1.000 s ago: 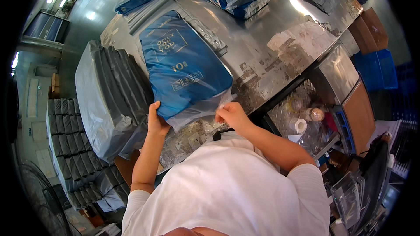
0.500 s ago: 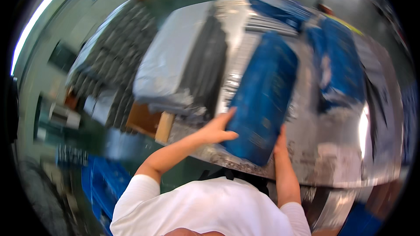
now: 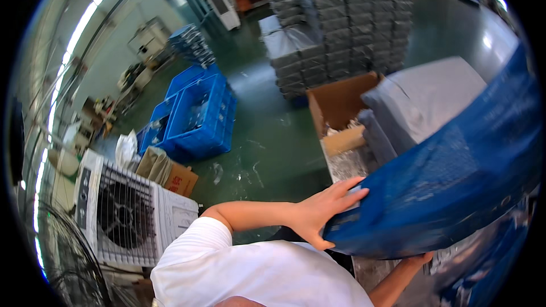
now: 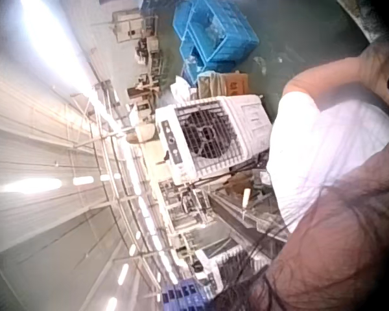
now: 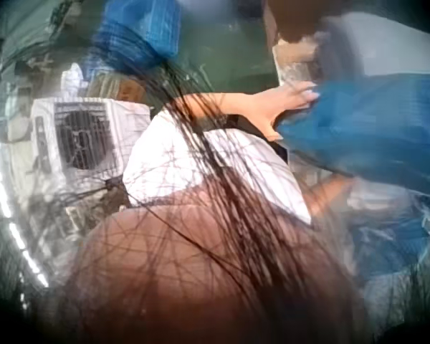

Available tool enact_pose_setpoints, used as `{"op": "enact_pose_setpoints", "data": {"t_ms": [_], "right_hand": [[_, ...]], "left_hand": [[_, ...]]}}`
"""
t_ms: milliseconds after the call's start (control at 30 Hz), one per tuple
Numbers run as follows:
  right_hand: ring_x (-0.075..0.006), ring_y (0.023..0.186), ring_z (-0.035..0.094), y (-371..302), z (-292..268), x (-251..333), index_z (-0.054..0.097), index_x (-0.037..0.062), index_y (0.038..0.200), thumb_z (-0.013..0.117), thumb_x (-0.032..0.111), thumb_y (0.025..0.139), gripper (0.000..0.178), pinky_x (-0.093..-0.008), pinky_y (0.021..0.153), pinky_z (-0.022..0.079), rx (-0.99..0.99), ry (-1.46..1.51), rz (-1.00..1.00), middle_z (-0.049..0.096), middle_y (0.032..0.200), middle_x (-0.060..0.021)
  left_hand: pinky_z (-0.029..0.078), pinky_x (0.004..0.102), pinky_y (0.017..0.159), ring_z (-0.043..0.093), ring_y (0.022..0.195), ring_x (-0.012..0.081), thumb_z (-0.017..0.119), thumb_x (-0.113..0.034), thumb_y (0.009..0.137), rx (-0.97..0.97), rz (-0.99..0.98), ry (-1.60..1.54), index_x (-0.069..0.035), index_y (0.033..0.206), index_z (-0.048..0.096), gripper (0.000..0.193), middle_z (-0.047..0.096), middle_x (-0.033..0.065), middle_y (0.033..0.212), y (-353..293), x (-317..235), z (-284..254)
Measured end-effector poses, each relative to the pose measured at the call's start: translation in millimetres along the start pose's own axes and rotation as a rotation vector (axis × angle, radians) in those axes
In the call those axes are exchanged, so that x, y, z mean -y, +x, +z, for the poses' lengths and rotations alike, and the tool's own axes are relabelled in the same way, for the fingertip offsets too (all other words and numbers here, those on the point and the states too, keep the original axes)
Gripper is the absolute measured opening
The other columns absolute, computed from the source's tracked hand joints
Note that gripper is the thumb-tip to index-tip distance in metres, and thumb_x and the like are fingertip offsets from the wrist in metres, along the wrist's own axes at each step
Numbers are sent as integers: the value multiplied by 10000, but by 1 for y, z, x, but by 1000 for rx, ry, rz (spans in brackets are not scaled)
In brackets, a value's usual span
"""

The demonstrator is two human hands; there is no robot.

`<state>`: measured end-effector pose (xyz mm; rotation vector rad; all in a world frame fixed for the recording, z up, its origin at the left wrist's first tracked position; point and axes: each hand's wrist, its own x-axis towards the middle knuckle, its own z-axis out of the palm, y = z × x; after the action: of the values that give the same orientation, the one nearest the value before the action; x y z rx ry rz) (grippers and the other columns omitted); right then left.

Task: The person repeatedly picks up blue padded mailer bags from a metal table, places them into blue plastic crates, and returns to the table to continue the cycle. The person also handles stacks of gray plastic-wrapped items on the table, moving them aside to access the mailers.

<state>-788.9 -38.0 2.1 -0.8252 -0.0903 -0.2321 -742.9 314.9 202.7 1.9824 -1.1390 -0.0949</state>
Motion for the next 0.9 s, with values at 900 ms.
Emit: {"op": "enact_pose_setpoints", "data": {"t_ms": [900], "right_hand": [[-255, 1072, 471, 190, 584, -525, 319, 13, 1287, 642, 387, 690, 775, -354, 895, 398, 640, -288, 693, 459, 1199, -146]], "left_hand": [[101, 352, 1063, 86, 1333, 226, 601, -105, 715, -1091, -255, -587, -72, 1389, -102, 974, 50, 117, 1451, -429, 333, -380]]}}
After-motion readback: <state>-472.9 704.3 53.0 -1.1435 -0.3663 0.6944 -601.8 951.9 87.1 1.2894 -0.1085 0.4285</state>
